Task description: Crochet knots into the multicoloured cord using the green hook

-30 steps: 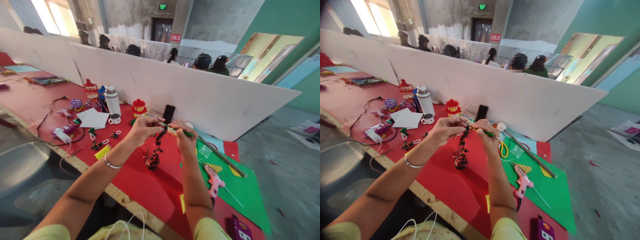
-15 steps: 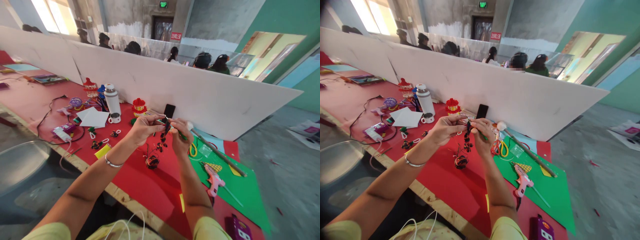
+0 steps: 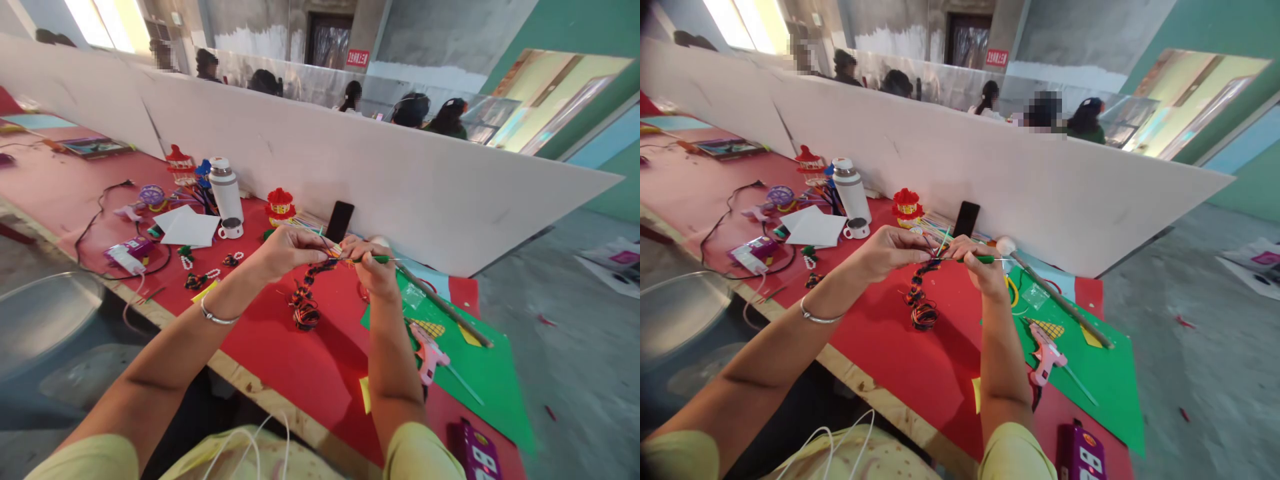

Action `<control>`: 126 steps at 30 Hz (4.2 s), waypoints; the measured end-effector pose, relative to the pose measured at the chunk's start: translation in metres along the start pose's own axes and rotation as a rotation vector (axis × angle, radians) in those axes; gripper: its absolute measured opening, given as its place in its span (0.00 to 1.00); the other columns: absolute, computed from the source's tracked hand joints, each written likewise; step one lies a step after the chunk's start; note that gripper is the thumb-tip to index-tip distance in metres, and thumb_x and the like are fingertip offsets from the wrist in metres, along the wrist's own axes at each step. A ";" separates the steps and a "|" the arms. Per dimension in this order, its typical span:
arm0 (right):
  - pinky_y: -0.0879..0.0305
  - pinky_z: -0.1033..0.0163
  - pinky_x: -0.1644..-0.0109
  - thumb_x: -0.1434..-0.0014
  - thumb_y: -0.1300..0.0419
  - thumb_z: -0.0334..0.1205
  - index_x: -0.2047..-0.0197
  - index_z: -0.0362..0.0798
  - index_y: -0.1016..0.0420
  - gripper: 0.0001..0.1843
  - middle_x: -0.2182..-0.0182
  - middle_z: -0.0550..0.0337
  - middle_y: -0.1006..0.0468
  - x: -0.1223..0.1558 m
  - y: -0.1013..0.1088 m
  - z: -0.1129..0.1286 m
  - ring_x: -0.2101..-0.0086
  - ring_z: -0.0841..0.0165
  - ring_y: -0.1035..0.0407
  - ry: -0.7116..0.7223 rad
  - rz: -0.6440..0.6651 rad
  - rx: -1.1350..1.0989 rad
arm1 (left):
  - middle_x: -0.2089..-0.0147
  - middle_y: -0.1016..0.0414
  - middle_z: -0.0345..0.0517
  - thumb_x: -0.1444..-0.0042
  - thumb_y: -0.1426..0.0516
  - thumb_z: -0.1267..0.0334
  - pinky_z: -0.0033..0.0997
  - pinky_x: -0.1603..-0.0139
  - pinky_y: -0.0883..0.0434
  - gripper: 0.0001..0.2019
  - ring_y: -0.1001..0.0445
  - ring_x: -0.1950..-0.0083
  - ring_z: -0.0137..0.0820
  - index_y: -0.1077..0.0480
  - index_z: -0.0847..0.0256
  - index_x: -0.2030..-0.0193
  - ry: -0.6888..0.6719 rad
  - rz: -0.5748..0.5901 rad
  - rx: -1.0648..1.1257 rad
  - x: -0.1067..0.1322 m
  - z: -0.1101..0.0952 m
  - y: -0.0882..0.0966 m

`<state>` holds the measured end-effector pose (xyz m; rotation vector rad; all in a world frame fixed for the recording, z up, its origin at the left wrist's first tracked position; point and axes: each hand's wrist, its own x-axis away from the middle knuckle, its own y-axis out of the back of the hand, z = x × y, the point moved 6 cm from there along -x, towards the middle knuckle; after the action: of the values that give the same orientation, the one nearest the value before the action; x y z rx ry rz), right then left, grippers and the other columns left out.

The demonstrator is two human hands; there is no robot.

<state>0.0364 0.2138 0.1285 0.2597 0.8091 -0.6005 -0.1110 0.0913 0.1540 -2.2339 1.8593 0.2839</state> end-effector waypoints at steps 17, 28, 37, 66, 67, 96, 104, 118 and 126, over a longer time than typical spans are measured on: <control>0.27 0.45 0.47 0.38 0.29 0.42 0.52 0.64 0.16 0.12 0.53 0.65 0.10 0.011 -0.034 0.054 0.53 0.56 0.23 0.436 -0.028 0.893 | 0.71 0.19 0.46 0.57 0.26 0.64 0.23 0.77 0.34 0.15 0.27 0.75 0.25 0.15 0.66 0.61 0.059 -0.235 0.123 -0.002 0.002 0.002; 0.25 0.43 0.44 0.33 0.35 0.48 0.51 0.63 0.16 0.09 0.55 0.62 0.11 0.002 -0.020 0.056 0.52 0.57 0.20 0.265 0.151 0.551 | 0.72 0.19 0.47 0.57 0.28 0.67 0.22 0.79 0.39 0.10 0.29 0.75 0.23 0.14 0.64 0.65 0.145 -0.110 0.065 -0.004 0.008 0.007; 0.25 0.42 0.41 0.34 0.34 0.50 0.65 0.59 0.15 0.09 0.65 0.62 0.11 0.003 -0.014 0.043 0.61 0.60 0.19 0.105 0.024 0.208 | 0.74 0.20 0.47 0.58 0.27 0.65 0.24 0.78 0.33 0.11 0.28 0.76 0.26 0.15 0.65 0.66 0.182 -0.005 0.069 -0.002 0.010 0.003; 0.25 0.44 0.47 0.38 0.31 0.56 0.54 0.65 0.14 0.11 0.58 0.63 0.10 0.002 -0.011 0.037 0.58 0.60 0.18 0.381 -0.082 0.332 | 0.80 0.36 0.29 0.58 0.28 0.73 0.24 0.81 0.63 0.25 0.55 0.83 0.15 0.16 0.59 0.50 0.236 -0.133 0.525 0.012 0.013 -0.013; 0.25 0.44 0.47 0.38 0.31 0.57 0.55 0.65 0.13 0.12 0.59 0.63 0.10 0.002 -0.010 0.037 0.58 0.60 0.18 0.370 -0.076 0.314 | 0.80 0.36 0.30 0.58 0.28 0.73 0.24 0.81 0.63 0.24 0.55 0.83 0.15 0.16 0.60 0.51 0.260 -0.091 0.515 0.011 0.014 -0.013; 0.24 0.46 0.48 0.35 0.32 0.54 0.55 0.63 0.15 0.09 0.60 0.63 0.11 0.006 -0.021 0.033 0.58 0.61 0.18 0.383 -0.235 0.300 | 0.68 0.18 0.41 0.61 0.22 0.69 0.19 0.76 0.34 0.22 0.26 0.73 0.21 0.14 0.56 0.55 -0.041 -0.271 0.475 0.002 0.001 -0.015; 0.25 0.45 0.48 0.37 0.31 0.54 0.52 0.67 0.15 0.11 0.56 0.65 0.10 0.008 -0.020 0.043 0.57 0.60 0.19 0.447 -0.165 0.483 | 0.76 0.24 0.36 0.60 0.24 0.70 0.19 0.84 0.54 0.23 0.45 0.83 0.14 0.14 0.57 0.53 0.093 -0.205 0.492 0.004 0.002 -0.013; 0.26 0.45 0.43 0.39 0.31 0.56 0.53 0.67 0.13 0.12 0.56 0.66 0.10 0.007 -0.009 0.052 0.51 0.58 0.22 0.354 0.034 0.569 | 0.68 0.18 0.45 0.60 0.26 0.73 0.21 0.73 0.30 0.23 0.22 0.70 0.26 0.15 0.64 0.53 0.128 -0.155 0.323 0.007 -0.007 0.004; 0.25 0.44 0.45 0.39 0.31 0.58 0.59 0.63 0.12 0.11 0.61 0.64 0.09 0.004 -0.009 0.045 0.59 0.60 0.19 0.273 0.037 0.390 | 0.69 0.19 0.43 0.59 0.28 0.72 0.20 0.83 0.46 0.20 0.39 0.81 0.16 0.14 0.63 0.55 0.190 -0.076 0.336 0.008 0.000 0.000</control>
<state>0.0601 0.1855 0.1556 0.7236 0.9436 -0.6949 -0.1094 0.0841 0.1523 -2.1490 1.7485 -0.2446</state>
